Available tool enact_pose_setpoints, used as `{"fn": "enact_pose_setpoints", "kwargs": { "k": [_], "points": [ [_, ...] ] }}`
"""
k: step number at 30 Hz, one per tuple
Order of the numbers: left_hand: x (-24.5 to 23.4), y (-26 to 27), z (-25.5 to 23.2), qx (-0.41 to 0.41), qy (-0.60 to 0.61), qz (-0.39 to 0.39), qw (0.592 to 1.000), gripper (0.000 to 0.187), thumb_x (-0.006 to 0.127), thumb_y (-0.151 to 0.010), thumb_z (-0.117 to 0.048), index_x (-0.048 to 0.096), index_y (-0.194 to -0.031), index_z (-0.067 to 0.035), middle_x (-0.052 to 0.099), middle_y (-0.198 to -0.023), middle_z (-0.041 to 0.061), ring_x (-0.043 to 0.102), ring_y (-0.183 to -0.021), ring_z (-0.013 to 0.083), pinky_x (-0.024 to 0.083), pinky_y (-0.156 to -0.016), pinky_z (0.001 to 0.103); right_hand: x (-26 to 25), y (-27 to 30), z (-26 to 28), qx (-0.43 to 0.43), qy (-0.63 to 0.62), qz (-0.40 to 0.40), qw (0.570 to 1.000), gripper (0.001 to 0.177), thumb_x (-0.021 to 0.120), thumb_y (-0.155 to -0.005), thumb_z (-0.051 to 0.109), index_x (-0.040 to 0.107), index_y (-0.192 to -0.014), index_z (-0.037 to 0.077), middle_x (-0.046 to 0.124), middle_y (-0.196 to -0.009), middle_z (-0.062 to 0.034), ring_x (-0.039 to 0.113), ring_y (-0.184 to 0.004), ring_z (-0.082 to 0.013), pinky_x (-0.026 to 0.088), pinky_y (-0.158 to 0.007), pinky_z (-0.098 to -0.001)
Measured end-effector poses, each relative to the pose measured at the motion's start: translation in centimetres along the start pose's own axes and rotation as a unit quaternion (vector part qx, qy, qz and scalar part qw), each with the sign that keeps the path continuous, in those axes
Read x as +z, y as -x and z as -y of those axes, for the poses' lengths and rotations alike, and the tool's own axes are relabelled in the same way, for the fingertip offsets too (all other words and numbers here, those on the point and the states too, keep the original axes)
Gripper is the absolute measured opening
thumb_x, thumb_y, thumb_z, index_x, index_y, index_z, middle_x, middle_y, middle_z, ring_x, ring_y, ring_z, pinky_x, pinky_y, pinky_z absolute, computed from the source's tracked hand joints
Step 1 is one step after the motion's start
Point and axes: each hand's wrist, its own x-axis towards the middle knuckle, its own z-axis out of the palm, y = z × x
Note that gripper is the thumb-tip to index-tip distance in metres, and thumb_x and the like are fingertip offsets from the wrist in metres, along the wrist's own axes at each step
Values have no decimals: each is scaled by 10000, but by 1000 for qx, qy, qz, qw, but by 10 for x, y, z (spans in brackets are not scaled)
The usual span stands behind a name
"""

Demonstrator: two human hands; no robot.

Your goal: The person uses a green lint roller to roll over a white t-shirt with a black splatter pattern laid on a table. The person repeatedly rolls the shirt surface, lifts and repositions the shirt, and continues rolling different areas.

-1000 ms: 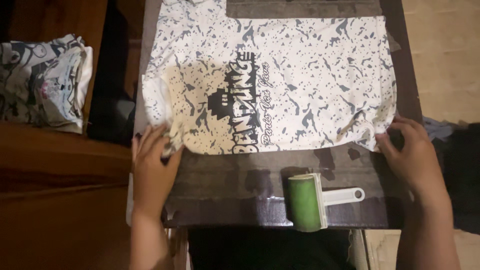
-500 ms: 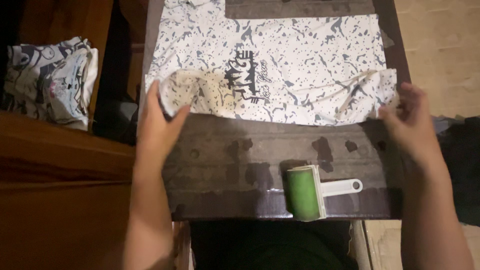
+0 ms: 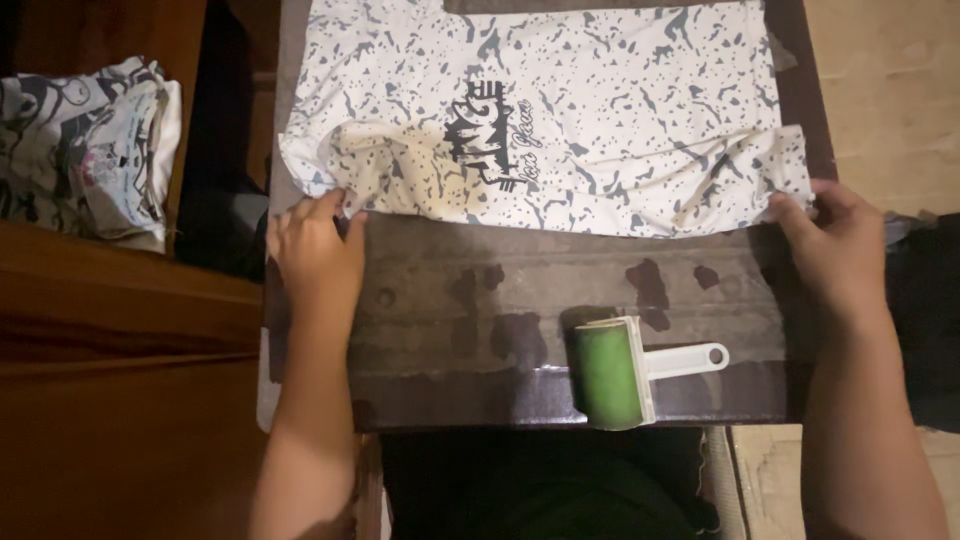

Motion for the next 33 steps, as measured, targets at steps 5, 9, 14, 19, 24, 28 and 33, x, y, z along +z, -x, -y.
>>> {"fn": "enact_pose_setpoints", "kwargs": {
  "k": [5,9,14,19,24,28,33],
  "points": [
    [2,-19,5,-13,93,-37,995,207,712,-978,-126,734,-1169,-49,722,-1090,180,688,-989,346,507,-923,452,0,-3,8,16,-11,-28,999,245,687,-1105,154,661,-1236,-52,704,-1058,-76,614,-917,-102,485,-790,-260],
    [-9,-50,19,19,197,-130,971,174,644,-1032,-19,670,-1204,-9,736,-1050,167,738,-963,273,570,-841,364,0,-15,14,7,-141,-51,989,226,598,-1152,168,628,-1297,-2,694,-1114,-13,627,-960,-73,513,-820,-234],
    [-25,-74,37,6,366,-148,919,154,607,-1135,-58,580,-1264,20,689,-1078,89,649,-953,149,528,-823,281,-9,-41,3,-45,-245,-110,962,213,549,-1217,208,623,-1248,11,669,-1113,-13,626,-984,-102,539,-838,-269],
    [-10,-57,50,-94,473,-83,872,181,590,-1082,-64,573,-1251,-1,708,-1115,48,670,-997,102,541,-861,227,-13,-45,-21,-11,-185,-92,978,320,517,-1227,325,667,-1200,43,679,-1081,15,601,-939,-82,506,-801,-257],
    [4,-15,60,-133,423,16,896,254,679,-1039,-90,637,-1262,22,654,-1043,104,584,-902,143,472,-784,268,-15,-10,-20,28,-91,68,993,330,663,-1039,258,613,-1260,18,620,-1058,-57,532,-919,-144,451,-815,-310],
    [-14,12,57,3,300,69,951,424,785,-924,-138,625,-1284,19,671,-1118,103,643,-1007,178,515,-852,294,-30,2,6,-201,85,134,967,476,737,-883,183,631,-1298,-25,567,-1395,-176,568,-1182,-254,458,-946,-353],
    [-20,1,53,-45,242,42,968,255,712,-1023,-218,699,-1196,-30,701,-1006,17,672,-880,135,513,-792,288,-25,-4,1,-131,120,63,982,261,723,-1029,192,674,-1186,-10,626,-1252,-162,621,-1154,-267,494,-981,-353]
  ]
}}
